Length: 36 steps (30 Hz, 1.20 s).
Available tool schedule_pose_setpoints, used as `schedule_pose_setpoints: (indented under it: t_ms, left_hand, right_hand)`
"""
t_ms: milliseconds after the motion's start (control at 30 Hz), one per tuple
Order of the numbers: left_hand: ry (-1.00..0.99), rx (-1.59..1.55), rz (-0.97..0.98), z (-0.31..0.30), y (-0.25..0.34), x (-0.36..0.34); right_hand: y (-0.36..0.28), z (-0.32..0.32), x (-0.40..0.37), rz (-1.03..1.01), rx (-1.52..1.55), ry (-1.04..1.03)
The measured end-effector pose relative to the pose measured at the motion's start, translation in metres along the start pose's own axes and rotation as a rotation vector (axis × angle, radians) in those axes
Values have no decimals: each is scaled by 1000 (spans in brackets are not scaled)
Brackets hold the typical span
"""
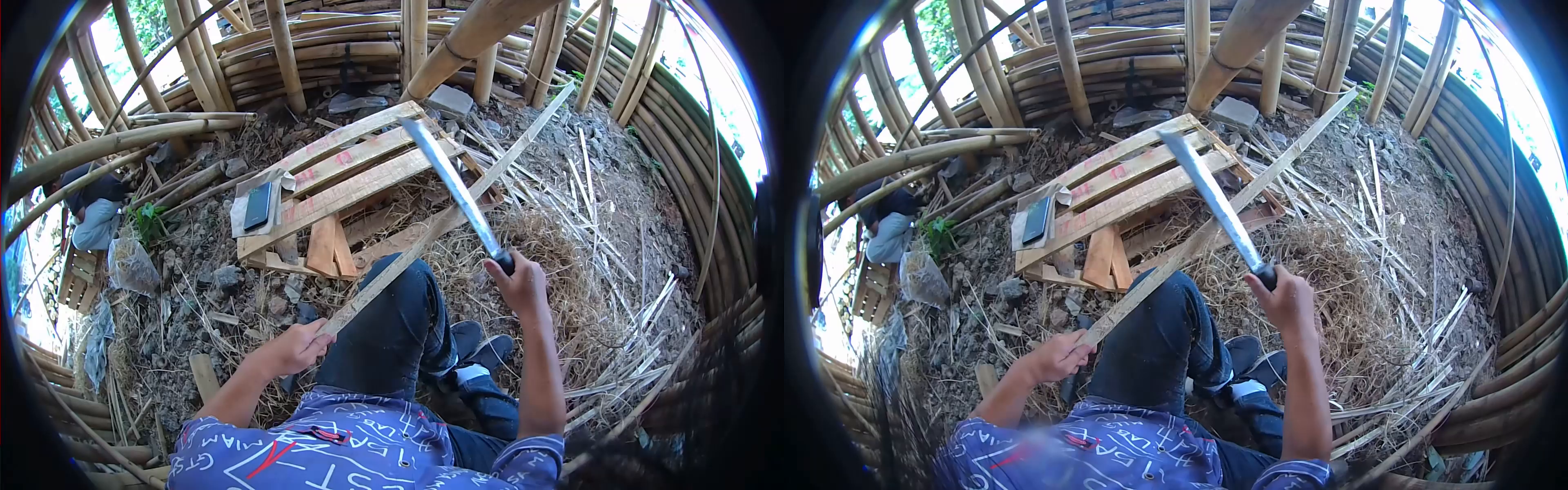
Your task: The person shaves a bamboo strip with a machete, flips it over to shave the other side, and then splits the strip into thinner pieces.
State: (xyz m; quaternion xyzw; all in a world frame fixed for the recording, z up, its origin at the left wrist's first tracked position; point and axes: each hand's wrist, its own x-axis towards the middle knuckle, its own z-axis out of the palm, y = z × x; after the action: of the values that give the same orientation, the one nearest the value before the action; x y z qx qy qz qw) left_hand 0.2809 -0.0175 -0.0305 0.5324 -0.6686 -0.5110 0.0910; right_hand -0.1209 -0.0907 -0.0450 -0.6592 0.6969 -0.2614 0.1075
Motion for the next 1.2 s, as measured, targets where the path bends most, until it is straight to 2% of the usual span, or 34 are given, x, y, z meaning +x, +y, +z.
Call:
schedule_pose_setpoints:
  t_ms: [167,233,300,433,500,533,567,633,767,867,1000,1067,1167,1200]
  left_hand:
    - [53,-41,84,6,-1,13]
    - [40,85,142,6,7,14]
    - [43,83,149,5,2,16]
    - [29,80,124,-1,3,8]
    - [28,109,150,-3,-1,6]
    - [17,135,176,-2,-3,4]
    - [21,130,174,-4,0,3]
    - [3,105,68,-7,11,3]
    - [34,100,155,-5,3,5]
    - [25,107,156,-2,9,6]
    - [45,101,156,2,4,9]
    - [29,92,132,0,0,5]
    - [55,139,154,-1,-1,3]
    - [64,137,176,-1,-2,3]
  right_hand:
    - [-49,0,-15,-118,34,-102]
    - [-59,2,-15,-232,-67,-145]
    - [-70,-5,-10,-282,-165,-206]
    - [-37,4,13,-406,-41,-155]
    - [-22,4,22,-291,-34,-118]
    - [-19,-2,25,-166,-9,-158]
    - [-5,1,28,-147,-16,-150]
    - [9,16,25,-211,-37,-52]
    - [-8,17,12,-179,-101,-23]
    - [-32,12,-1,-196,0,-51]
    - [-41,14,-2,-320,-72,-93]
    - [-35,8,5,-289,-34,-140]
    - [-2,1,20,-76,26,-53]
    - [9,2,22,-77,23,-49]
